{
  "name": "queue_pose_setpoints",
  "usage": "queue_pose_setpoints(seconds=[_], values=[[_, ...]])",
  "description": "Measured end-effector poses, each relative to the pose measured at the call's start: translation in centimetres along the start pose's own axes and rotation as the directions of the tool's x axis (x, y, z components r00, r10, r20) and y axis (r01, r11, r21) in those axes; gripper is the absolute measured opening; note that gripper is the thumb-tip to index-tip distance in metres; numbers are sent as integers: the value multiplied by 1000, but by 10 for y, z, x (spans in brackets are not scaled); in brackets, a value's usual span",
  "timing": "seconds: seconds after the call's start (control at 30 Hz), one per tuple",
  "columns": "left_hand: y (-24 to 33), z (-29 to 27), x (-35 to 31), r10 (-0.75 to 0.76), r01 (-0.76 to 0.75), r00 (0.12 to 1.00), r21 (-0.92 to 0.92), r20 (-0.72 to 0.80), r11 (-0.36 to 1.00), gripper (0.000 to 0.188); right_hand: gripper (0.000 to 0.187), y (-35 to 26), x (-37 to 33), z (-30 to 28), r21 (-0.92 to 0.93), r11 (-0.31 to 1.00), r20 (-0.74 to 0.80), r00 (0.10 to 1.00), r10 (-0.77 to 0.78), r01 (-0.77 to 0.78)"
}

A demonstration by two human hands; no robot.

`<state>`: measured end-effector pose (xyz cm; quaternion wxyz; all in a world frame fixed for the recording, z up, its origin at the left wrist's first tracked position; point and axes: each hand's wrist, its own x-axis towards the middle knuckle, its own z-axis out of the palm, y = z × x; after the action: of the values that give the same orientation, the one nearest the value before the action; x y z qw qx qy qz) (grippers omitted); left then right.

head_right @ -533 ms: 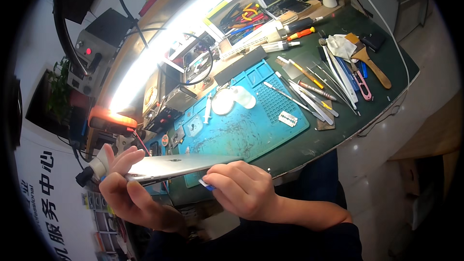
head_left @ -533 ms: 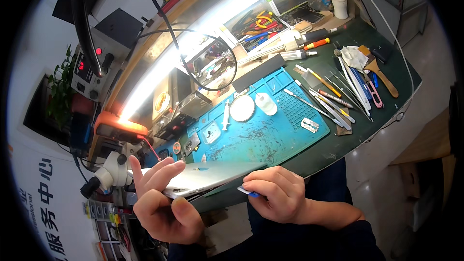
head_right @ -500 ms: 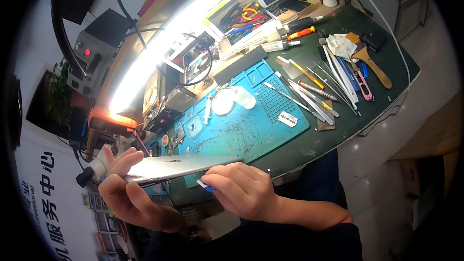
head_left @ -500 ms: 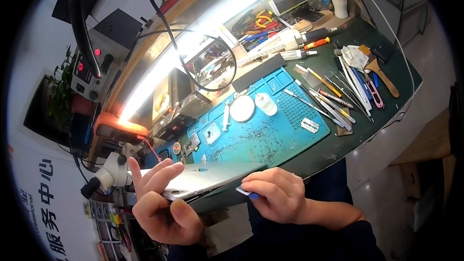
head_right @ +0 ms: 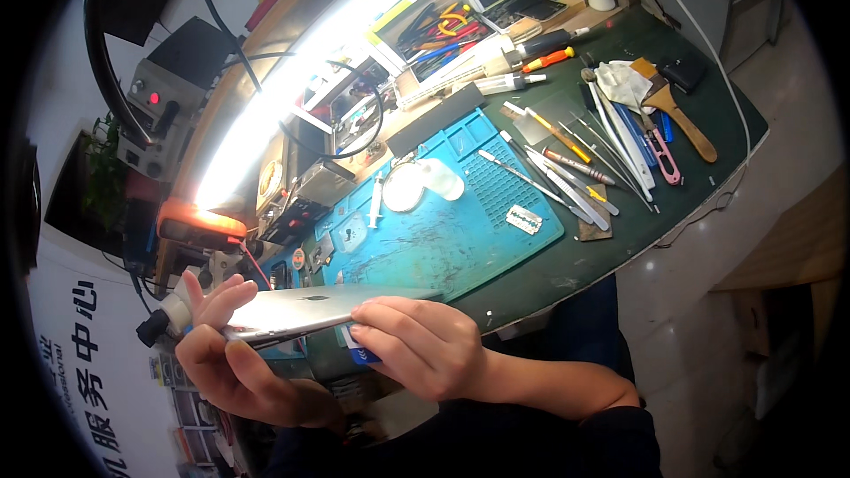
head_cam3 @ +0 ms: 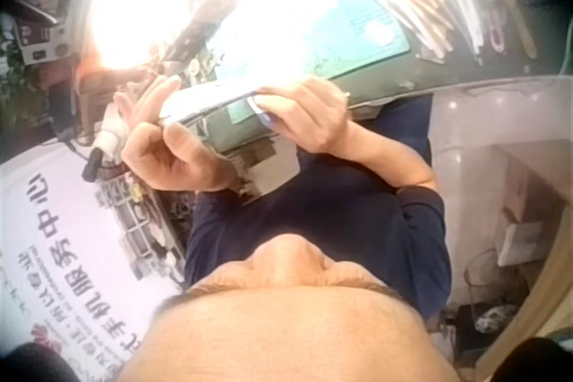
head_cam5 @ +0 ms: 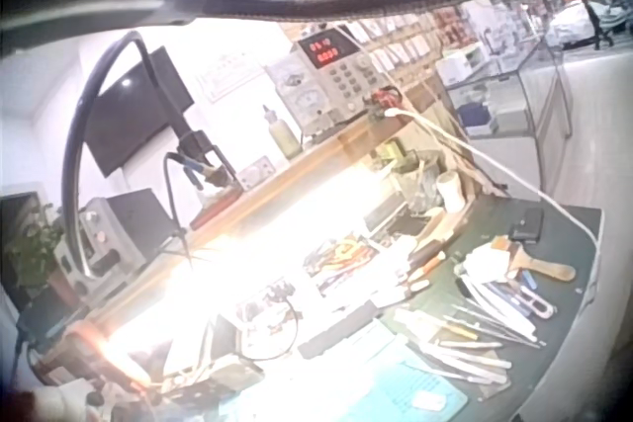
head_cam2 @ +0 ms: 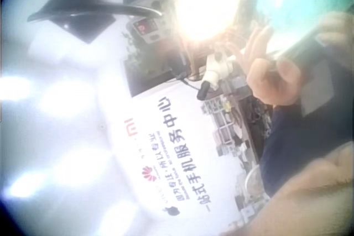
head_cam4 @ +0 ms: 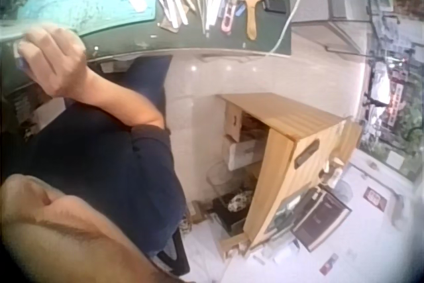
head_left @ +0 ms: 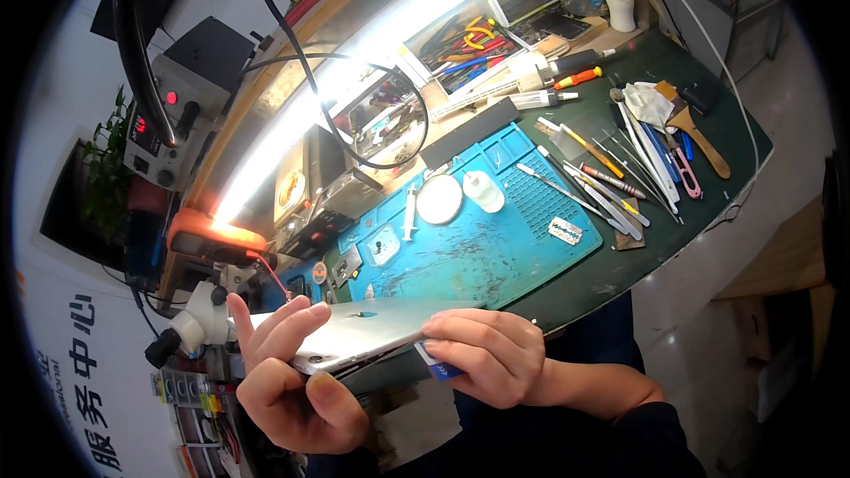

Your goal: The person cleans a white tablet by wiping the screen and edges with a blue card-like tool and a small white bottle. They rotate the device to access different sides and continue wiping the surface.

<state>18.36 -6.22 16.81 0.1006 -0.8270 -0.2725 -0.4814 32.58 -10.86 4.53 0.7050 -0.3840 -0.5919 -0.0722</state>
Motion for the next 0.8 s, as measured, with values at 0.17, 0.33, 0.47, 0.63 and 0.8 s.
queue_pose_setpoints(seconds=[0.17,0.33,0.47,0.63,0.8], values=[[-2,3,2,23,-23,999,-14,22,1000,35,31,0,2,1,-8,1000,1,1000,22,-22],[1,3,4,18,-13,998,-68,67,998,31,29,-1,-5,4,-39,999,-25,999,26,-27],[1,1,-1,-1,4,999,-85,37,996,20,30,-4,-6,7,12,998,-15,998,55,-54],[8,-6,18,170,-164,983,-92,63,982,9,31,-11,-4,6,18,997,-52,996,78,-77],[6,-11,15,150,-144,986,-89,66,986,7,29,-12,-2,7,4,998,-55,996,65,-65]])
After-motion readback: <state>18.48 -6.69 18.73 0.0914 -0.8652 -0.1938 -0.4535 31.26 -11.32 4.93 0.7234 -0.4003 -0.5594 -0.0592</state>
